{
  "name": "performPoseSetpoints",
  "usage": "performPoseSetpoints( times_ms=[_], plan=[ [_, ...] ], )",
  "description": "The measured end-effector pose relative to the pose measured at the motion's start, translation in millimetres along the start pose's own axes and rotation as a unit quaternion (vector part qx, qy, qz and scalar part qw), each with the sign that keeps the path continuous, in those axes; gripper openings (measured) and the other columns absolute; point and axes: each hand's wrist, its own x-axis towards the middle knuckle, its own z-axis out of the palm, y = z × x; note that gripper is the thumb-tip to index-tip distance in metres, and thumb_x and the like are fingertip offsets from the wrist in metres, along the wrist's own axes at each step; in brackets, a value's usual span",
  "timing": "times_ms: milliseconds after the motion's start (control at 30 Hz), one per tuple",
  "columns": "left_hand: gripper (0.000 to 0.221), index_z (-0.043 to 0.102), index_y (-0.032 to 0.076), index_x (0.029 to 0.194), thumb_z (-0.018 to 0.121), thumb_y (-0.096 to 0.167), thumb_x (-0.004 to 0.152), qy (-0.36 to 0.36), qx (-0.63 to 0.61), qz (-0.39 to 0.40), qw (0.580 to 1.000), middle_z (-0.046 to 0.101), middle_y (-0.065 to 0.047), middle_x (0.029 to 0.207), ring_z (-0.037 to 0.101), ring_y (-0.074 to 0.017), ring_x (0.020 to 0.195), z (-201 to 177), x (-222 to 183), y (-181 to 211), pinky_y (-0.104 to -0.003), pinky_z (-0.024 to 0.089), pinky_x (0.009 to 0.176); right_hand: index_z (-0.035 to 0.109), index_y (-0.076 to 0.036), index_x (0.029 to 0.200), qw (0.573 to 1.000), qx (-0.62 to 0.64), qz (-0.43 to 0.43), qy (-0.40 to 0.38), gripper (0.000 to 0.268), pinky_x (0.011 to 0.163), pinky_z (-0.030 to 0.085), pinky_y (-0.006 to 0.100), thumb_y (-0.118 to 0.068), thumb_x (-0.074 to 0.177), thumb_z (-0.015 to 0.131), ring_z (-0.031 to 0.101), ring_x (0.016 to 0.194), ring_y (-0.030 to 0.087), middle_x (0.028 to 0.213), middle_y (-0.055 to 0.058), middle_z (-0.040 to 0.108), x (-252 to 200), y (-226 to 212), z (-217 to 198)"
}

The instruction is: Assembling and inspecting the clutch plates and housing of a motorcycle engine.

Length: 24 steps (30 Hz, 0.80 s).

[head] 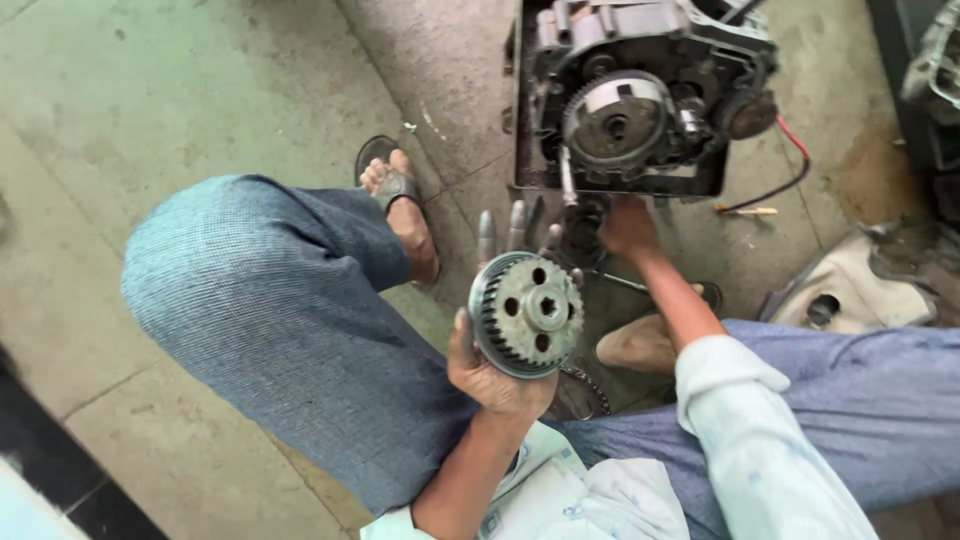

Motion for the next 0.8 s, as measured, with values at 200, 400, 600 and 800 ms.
performPoseSetpoints(
  times_ms=[200, 400, 600, 800],
  plan=[
    [0.068, 0.051, 0.004, 0.149, 0.057, 0.047, 0.096, 0.049, -0.008, 0.072, 0.996, 0.056, -0.019, 0.145, 0.054, -0.0377, 0.135, -12.7, 9.3, -13.4, -0.054, 0.039, 0.12, 0.072, -0.007, 0.123, 0.986, -0.122, -0.086, 0.075, 0.039, 0.104, 0.045, 0.056, -0.031, 0.093, 0.062, 0.061, 0.12, 0.038, 0.126, 0.019, 0.068, 43.7, 96.3, 82.5],
    [0.077, 0.036, 0.002, 0.155, 0.059, 0.045, 0.095, -0.038, 0.049, 0.075, 0.995, 0.045, -0.017, 0.162, 0.044, -0.0353, 0.15, 31.7, 18.6, -1.6, -0.05, 0.037, 0.123, 0.055, -0.009, 0.145, 0.999, 0.015, 0.014, 0.048, 0.055, 0.106, 0.034, 0.059, -0.031, 0.094, 0.055, 0.041, 0.135, 0.043, 0.15, 0.024, 0.05, 26.9, 98.7, 49.0],
    [0.077, 0.037, 0.003, 0.157, 0.054, 0.045, 0.095, -0.017, -0.012, 0.019, 1.0, 0.054, -0.022, 0.147, 0.057, -0.0386, 0.13, -17.2, 15.0, -31.7, -0.05, 0.045, 0.114, 0.067, -0.014, 0.111, 0.997, -0.028, -0.075, 0.019, 0.034, 0.083, 0.052, 0.059, -0.037, 0.1, 0.044, 0.067, 0.099, 0.042, 0.109, 0.018, 0.07, 44.7, 116.6, 72.9],
    [0.066, 0.051, 0.001, 0.144, 0.059, 0.04, 0.092, -0.004, -0.006, 0.037, 0.999, 0.067, -0.021, 0.131, 0.067, -0.0336, 0.113, 13.3, 31.6, -19.9, -0.047, 0.053, 0.102, 0.069, -0.008, 0.116, 0.993, 0.031, 0.103, -0.052, 0.055, 0.089, 0.054, 0.058, -0.056, 0.094, 0.054, 0.069, 0.101, 0.044, 0.11, 0.024, 0.072, 41.9, 27.3, 2.5]
  ],
)
